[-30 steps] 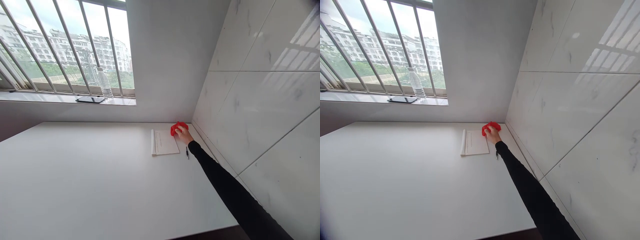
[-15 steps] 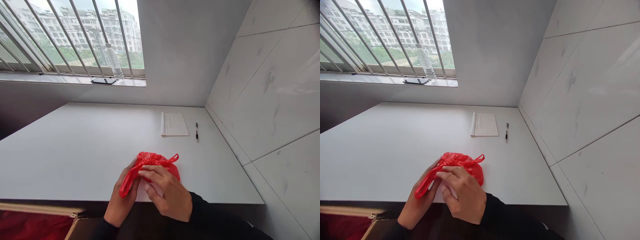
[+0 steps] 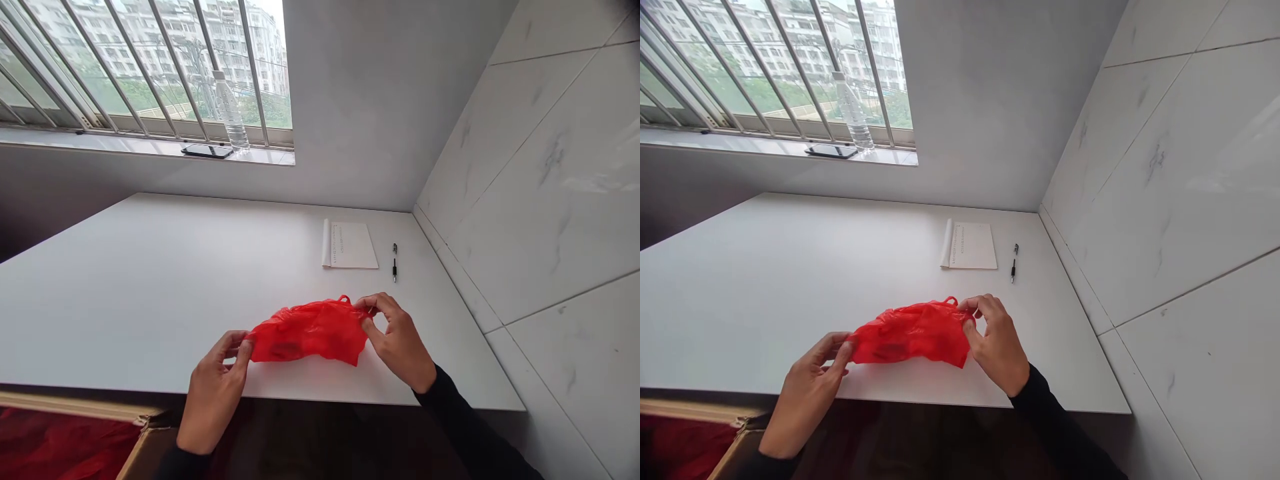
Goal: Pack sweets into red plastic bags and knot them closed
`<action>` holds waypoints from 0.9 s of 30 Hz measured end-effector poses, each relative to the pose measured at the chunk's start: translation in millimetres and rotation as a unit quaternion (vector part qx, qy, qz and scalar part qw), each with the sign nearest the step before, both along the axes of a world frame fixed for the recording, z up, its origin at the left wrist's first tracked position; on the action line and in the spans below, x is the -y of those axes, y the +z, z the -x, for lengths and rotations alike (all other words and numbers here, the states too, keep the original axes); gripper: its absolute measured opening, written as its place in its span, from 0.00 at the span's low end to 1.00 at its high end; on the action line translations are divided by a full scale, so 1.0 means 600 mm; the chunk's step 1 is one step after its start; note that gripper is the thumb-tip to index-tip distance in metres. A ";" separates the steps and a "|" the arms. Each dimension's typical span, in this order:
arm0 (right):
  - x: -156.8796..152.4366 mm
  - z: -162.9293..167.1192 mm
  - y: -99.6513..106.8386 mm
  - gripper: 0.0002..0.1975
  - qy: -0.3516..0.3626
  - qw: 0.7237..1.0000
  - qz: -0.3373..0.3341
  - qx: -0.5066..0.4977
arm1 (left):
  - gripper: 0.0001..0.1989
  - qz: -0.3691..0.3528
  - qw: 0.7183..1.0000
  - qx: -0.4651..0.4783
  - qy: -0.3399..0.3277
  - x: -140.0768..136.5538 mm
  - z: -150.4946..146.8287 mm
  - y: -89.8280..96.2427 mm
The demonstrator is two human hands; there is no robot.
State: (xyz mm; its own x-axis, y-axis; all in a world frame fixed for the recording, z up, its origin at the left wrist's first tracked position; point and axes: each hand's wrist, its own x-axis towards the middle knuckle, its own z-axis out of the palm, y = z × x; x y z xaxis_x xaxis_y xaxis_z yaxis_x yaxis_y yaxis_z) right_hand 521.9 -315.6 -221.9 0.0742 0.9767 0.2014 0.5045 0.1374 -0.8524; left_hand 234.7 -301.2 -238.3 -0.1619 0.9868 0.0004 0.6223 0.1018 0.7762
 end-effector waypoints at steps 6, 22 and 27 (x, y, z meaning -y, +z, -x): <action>0.007 0.020 0.008 0.23 0.075 0.996 0.047 -0.011 | 0.23 -0.193 0.963 -0.099 -0.161 0.005 -0.043 0.014; 0.033 0.018 0.047 0.22 0.000 0.998 0.020 -0.060 | 0.22 -0.084 0.994 0.025 0.067 0.031 -0.056 0.107; 0.061 0.045 0.080 0.20 -0.099 0.960 -0.258 -0.043 | 0.25 -0.022 0.992 0.097 0.084 0.048 -0.051 0.120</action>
